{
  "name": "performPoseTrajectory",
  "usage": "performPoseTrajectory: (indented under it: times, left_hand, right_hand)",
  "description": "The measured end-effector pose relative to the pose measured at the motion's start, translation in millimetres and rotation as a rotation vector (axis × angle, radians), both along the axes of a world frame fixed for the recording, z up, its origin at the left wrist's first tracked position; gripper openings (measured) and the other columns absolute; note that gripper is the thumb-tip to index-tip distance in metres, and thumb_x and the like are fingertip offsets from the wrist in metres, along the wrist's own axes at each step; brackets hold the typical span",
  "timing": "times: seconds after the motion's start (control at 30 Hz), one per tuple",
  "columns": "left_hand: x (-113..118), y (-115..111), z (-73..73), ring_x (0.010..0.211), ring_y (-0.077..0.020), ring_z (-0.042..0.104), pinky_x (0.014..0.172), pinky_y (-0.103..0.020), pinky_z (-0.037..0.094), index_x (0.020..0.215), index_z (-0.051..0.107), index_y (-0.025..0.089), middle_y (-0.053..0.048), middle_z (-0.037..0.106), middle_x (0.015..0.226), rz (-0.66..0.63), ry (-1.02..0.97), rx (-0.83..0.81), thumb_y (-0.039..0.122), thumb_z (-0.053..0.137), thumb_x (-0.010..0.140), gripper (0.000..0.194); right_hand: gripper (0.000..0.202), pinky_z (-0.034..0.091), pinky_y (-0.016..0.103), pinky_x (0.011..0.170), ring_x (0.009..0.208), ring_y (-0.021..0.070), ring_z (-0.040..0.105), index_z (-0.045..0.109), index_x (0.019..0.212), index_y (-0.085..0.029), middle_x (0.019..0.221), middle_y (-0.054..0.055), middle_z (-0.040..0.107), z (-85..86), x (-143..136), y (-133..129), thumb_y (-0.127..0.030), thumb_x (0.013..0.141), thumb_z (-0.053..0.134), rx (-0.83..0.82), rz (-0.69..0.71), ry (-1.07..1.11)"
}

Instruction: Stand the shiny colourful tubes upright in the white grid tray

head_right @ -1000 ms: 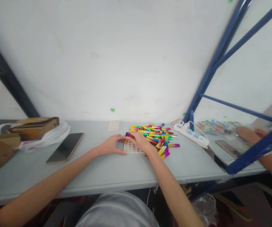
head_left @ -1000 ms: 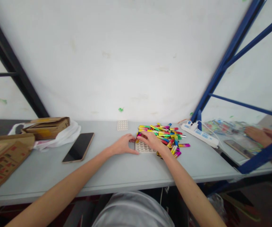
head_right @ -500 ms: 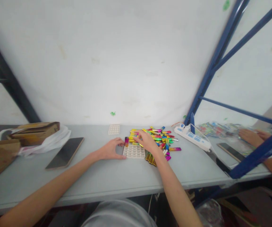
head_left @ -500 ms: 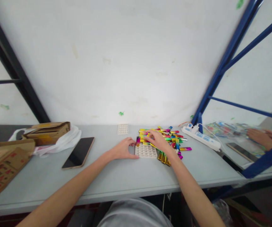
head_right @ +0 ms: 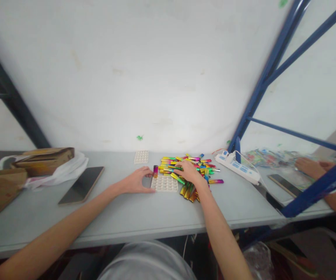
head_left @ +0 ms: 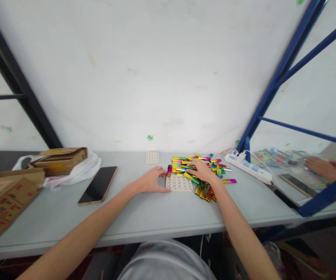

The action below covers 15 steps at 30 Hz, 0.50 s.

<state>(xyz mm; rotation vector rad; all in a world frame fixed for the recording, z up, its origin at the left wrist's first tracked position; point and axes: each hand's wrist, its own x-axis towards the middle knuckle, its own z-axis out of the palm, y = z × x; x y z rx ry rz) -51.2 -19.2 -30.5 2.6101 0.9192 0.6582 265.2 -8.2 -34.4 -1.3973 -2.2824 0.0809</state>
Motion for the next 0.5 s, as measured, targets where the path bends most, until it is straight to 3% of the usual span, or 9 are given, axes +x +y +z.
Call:
performPoseTrajectory:
  times: [0.23, 0.4, 0.5]
  left_hand:
    - [0, -2, 2.1, 0.096, -0.0291, 0.064, 0.089, -0.039, 0.052, 0.105, 0.068, 0.019, -0.008, 0.066, 0.103, -0.016, 0.007, -0.001, 0.065, 0.083, 0.070, 0.060]
    - [0, -3, 2.5, 0.095, -0.0291, 0.065, 0.089, -0.038, 0.052, 0.105, 0.068, 0.020, -0.007, 0.066, 0.102, -0.018, 0.001, 0.001, 0.064, 0.084, 0.070, 0.059]
    - [1, -4, 2.7, 0.096, -0.0285, 0.065, 0.090, -0.038, 0.052, 0.105, 0.067, 0.020, -0.007, 0.065, 0.103, -0.016, -0.001, 0.000, 0.064, 0.084, 0.070, 0.059]
  right_hand:
    - [0.026, 0.050, 0.038, 0.095, 0.102, 0.0270, 0.070, 0.080, 0.115, -0.019, 0.112, 0.012, 0.079, 13.4, -4, -8, -0.032, 0.100, 0.063, 0.017, -0.020, 0.098]
    - [0.039, 0.051, 0.036, 0.080, 0.078, 0.0230, 0.066, 0.080, 0.117, -0.020, 0.094, 0.008, 0.079, 21.9, -12, -13, -0.050, 0.096, 0.065, 0.014, -0.080, 0.399]
    - [0.046, 0.050, 0.033, 0.076, 0.076, 0.0212, 0.064, 0.079, 0.113, -0.018, 0.090, 0.005, 0.077, 21.8, -21, -14, -0.056, 0.088, 0.071, -0.104, -0.015, 0.663]
